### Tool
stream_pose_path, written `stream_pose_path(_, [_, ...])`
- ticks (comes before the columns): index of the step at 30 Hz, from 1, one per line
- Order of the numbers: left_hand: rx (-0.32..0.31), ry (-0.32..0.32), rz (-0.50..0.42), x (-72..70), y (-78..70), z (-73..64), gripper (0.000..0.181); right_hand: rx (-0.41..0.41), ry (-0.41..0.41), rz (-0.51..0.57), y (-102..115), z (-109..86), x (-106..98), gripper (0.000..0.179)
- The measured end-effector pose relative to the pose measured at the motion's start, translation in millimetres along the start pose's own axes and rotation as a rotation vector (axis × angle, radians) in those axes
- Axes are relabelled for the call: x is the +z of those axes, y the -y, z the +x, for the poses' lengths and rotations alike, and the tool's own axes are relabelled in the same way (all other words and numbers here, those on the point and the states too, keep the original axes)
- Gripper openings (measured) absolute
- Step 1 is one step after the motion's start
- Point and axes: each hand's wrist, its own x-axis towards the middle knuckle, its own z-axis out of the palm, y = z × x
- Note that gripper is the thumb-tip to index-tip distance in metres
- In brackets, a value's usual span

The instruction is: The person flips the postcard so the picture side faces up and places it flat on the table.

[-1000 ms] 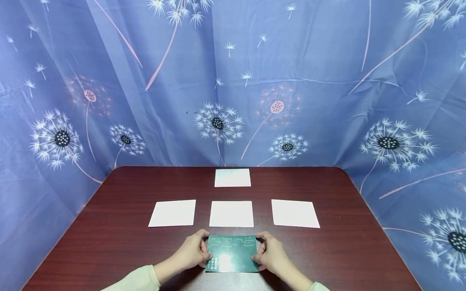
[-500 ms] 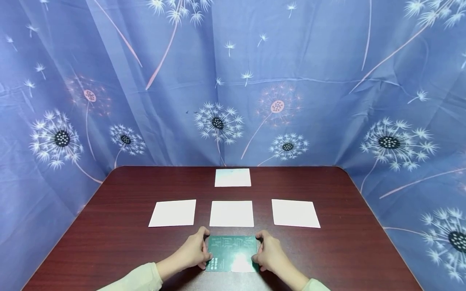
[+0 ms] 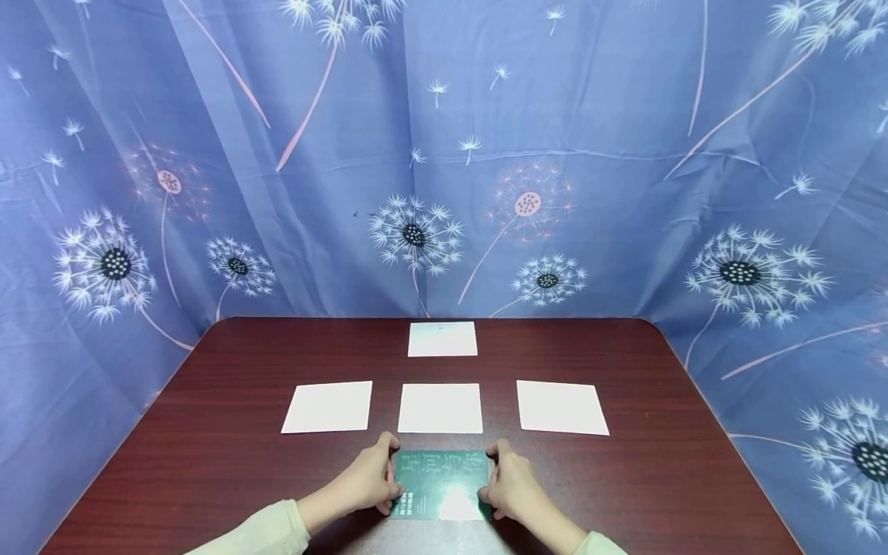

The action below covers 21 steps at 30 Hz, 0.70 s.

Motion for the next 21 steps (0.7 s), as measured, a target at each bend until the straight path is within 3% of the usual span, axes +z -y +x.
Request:
stream_pose_path(7, [0.014, 0.003, 0.002, -1.4, -1.0, 0.0, 0.053, -0.011, 0.004, -0.029, 0, -0.8, 1, 0.056])
stream_pose_path(12, [0.005, 0.008, -0.042, -1.8, -0.2, -1.1, 0.052, -0.018, 0.027, 0.009, 0, -2.1, -1, 0.049])
stream_pose_path(21, [0.057, -0.058, -0.093, -11.6, -1.4, -2.2, 0.040, -0.073, -0.050, 0.110, 8, 4.9, -7, 0.030])
